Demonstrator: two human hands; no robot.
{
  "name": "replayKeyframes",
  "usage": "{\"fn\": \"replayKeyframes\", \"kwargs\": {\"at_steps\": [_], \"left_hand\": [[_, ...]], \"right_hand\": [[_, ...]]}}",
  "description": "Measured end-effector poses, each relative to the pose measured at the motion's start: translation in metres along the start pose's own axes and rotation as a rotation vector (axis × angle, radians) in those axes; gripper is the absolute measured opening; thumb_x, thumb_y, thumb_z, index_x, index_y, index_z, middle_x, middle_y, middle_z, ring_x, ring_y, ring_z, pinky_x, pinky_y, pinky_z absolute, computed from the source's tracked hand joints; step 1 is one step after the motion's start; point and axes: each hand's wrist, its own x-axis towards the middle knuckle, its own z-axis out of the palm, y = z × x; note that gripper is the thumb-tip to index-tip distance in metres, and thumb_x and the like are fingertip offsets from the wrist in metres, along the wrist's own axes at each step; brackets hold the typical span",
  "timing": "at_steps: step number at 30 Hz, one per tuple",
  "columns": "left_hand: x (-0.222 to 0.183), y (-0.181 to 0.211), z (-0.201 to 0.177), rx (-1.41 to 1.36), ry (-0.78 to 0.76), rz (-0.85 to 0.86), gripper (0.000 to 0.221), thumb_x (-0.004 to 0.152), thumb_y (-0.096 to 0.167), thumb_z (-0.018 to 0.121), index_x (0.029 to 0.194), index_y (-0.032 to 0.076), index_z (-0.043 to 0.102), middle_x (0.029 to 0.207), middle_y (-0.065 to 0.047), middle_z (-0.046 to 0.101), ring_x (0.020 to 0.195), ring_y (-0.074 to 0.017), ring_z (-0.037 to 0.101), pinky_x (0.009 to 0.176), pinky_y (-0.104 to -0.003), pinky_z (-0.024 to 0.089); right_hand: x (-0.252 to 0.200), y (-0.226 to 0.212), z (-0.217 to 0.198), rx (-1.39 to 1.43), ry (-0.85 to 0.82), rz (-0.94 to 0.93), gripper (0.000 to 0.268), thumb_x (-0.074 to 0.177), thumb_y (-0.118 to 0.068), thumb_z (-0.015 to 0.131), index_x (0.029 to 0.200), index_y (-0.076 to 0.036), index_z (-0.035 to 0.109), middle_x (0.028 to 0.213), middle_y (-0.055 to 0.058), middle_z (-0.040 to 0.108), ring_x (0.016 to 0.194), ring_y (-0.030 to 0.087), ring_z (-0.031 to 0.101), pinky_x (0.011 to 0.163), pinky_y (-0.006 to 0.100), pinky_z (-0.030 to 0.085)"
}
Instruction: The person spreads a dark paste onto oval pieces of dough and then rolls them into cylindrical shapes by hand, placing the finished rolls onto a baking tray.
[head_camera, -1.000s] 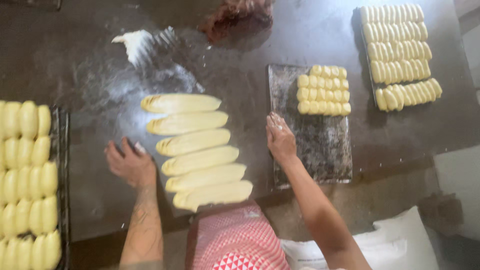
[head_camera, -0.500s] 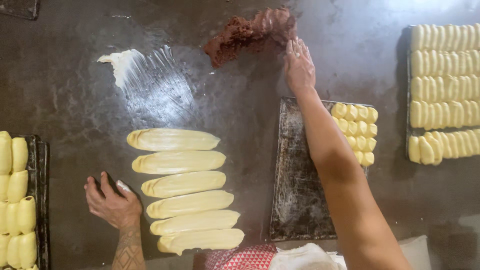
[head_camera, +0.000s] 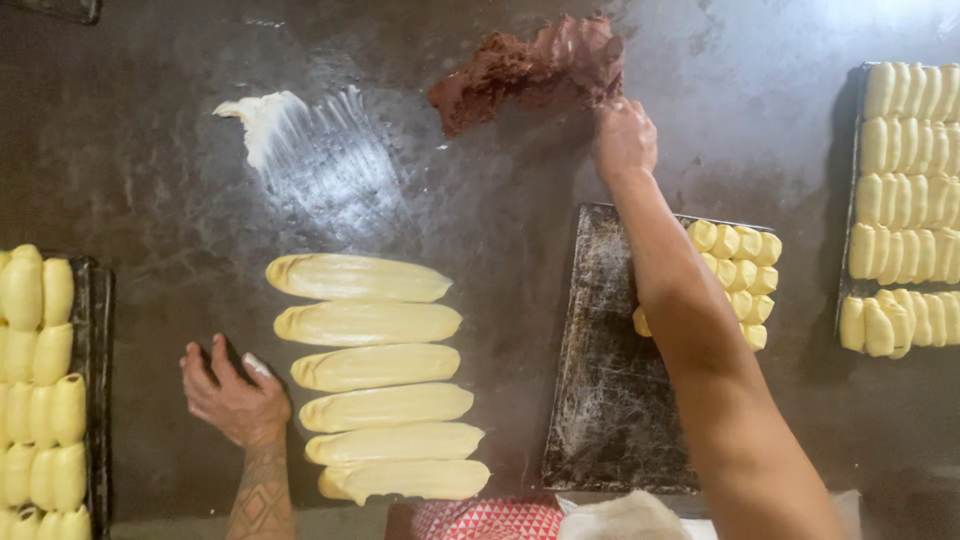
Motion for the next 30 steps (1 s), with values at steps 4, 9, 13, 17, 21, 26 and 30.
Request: {"fn": "replayKeyframes", "kwargs": {"at_steps": [4,9,13,17,21,26,30], "left_hand": [[0.003,-0.002,0.000,0.044,-0.009,-0.014,0.046,0.111,0.027,0.057,0.152,0.008,0.057,0.165,-0.020,0.042,0.154,-0.0414,0.035,0.120,-0.063,0.030],[0.006,0.007,-0.008,0.009,0.007,-0.037,0.048,0.105,0.026,0.060,0.150,0.008,0.057,0.164,-0.019,0.042,0.153,-0.0416,0.036,0.119,-0.061,0.032],[0.008,0.010,-0.016,-0.035,0.023,-0.029,0.049,0.103,0.024,0.061,0.149,0.010,0.058,0.162,-0.019,0.042,0.150,-0.0410,0.036,0.118,-0.059,0.032],[0.010,0.010,-0.020,-0.076,0.025,-0.025,0.049,0.102,0.025,0.061,0.149,0.009,0.056,0.161,-0.020,0.041,0.150,-0.0411,0.035,0.117,-0.058,0.031],[0.012,0.005,-0.018,-0.084,0.012,-0.022,0.050,0.102,0.025,0.059,0.150,0.010,0.054,0.162,-0.021,0.040,0.151,-0.0406,0.034,0.119,-0.057,0.030],[0.009,0.001,-0.012,-0.090,-0.002,-0.014,0.053,0.100,0.027,0.059,0.150,0.010,0.054,0.163,-0.019,0.038,0.152,-0.0403,0.031,0.118,-0.059,0.029],[0.004,0.003,-0.009,-0.074,-0.003,0.000,0.051,0.104,0.026,0.058,0.152,0.010,0.053,0.164,-0.019,0.037,0.154,-0.0401,0.031,0.120,-0.059,0.029]], "right_hand": [[-0.046,-0.063,-0.037,0.455,0.183,-0.015,0.011,0.096,-0.005,0.068,0.104,-0.004,0.076,0.110,0.016,0.075,0.103,0.038,0.072,0.090,0.045,0.057],[-0.155,-0.236,-0.046,1.036,-0.045,-0.136,0.035,0.089,0.003,0.058,0.122,-0.001,0.069,0.123,0.018,0.071,0.112,0.032,0.071,0.100,0.038,0.056],[-0.183,-0.340,-0.049,0.994,-0.209,-0.278,0.036,0.090,0.002,0.059,0.124,-0.004,0.065,0.137,0.017,0.067,0.130,0.034,0.062,0.111,0.040,0.049],[-0.172,-0.380,-0.056,0.851,-0.201,-0.519,0.054,0.093,-0.006,0.059,0.145,0.005,0.051,0.149,0.024,0.052,0.140,0.041,0.048,0.119,0.045,0.037],[-0.182,-0.372,-0.067,0.346,0.071,-0.688,0.056,0.089,-0.026,0.061,0.133,0.009,0.060,0.138,0.024,0.059,0.131,0.039,0.052,0.108,0.053,0.030],[-0.188,-0.296,-0.066,0.366,-0.033,-0.341,0.020,0.097,-0.013,0.060,0.107,-0.003,0.073,0.115,0.016,0.073,0.112,0.035,0.069,0.100,0.045,0.054],[-0.159,-0.192,-0.051,0.334,0.170,-0.163,0.025,0.095,-0.007,0.065,0.119,-0.002,0.071,0.124,0.020,0.070,0.119,0.038,0.065,0.104,0.046,0.052]]}}
